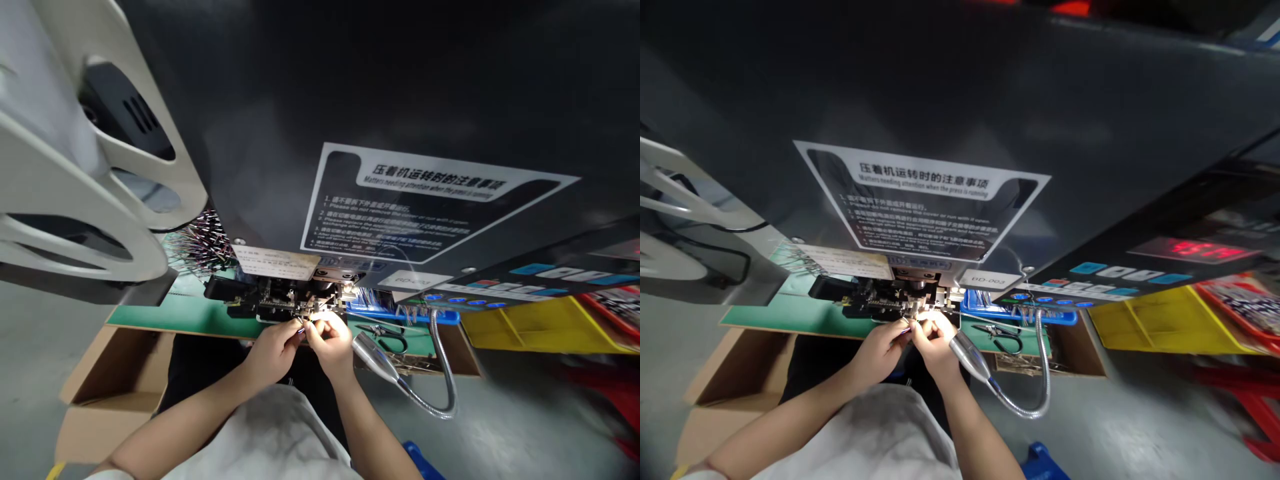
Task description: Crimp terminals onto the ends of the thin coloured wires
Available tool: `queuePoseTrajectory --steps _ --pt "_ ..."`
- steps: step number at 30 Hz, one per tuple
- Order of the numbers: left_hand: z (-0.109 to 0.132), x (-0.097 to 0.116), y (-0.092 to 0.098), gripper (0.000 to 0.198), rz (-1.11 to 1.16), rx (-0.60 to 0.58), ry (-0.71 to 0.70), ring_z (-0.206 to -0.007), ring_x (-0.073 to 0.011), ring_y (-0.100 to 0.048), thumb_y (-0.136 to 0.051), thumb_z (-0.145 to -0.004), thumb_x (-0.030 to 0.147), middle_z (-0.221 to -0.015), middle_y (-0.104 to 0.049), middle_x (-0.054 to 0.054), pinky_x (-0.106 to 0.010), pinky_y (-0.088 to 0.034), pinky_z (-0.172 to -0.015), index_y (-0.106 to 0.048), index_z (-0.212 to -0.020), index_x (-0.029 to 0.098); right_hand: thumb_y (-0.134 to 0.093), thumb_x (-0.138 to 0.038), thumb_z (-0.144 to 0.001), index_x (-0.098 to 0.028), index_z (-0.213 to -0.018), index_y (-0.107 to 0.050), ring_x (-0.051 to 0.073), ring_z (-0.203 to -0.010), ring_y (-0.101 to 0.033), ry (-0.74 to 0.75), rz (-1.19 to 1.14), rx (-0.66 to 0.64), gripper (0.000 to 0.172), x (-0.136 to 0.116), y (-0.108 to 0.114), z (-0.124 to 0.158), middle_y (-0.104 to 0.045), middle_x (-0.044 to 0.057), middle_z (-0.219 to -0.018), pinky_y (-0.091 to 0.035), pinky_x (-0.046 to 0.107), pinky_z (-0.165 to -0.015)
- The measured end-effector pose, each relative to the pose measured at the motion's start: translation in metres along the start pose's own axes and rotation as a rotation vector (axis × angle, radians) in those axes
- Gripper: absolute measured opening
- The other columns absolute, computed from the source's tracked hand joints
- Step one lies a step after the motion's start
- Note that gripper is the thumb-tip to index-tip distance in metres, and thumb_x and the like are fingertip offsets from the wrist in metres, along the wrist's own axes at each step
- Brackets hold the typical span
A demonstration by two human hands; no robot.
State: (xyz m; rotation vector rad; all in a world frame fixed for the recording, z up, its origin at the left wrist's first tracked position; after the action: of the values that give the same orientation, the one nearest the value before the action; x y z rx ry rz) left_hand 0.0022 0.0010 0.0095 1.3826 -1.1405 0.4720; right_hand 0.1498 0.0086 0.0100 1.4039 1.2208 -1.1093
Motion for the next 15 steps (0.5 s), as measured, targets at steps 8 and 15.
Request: queuePoseTrajectory --steps 8,15 --pt "-0.0016 0.0043 0.0015 0.015 0.001 -0.008 -0.004 -0.076 -0.0169 -0.063 -0.046 -0.093 0.012 -0.085 -0.067 -0.003 -0.026 -0.047 -0.070 -0.059 -0.090 0.020 -0.063 -0.027 -0.086 -0.016 -0.091 -0.070 0.010 -0.044 -0.035 0.009 0.007 -0.013 0.014 0.0022 0.0022 0.0000 -0.039 -0.007 -0.052 -0.035 0.024 -0.044" --pt "-0.0046 0.0070 0.0035 0.020 0.015 0.000 -0.009 -0.087 -0.0181 -0.066 -0.045 -0.093 0.009 -0.095 -0.070 -0.004 -0.027 -0.050 -0.078 -0.060 -0.099 0.021 -0.061 -0.027 -0.087 -0.016 -0.091 -0.069 0.010 -0.045 -0.038 0.005 0.026 -0.014 0.014 0.0033 0.0029 -0.0009 -0.039 -0.007 -0.054 -0.040 0.024 -0.046"
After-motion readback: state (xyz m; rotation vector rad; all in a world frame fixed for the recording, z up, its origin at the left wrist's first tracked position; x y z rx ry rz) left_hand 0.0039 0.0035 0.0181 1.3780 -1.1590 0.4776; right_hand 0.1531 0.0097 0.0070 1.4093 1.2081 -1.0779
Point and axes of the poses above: each hand's wrist, its own z-axis away from the middle knuckle, its own y-axis out of the back of the hand, x = y × z, the point moved 1 cm from there along -z, towards the middle knuckle
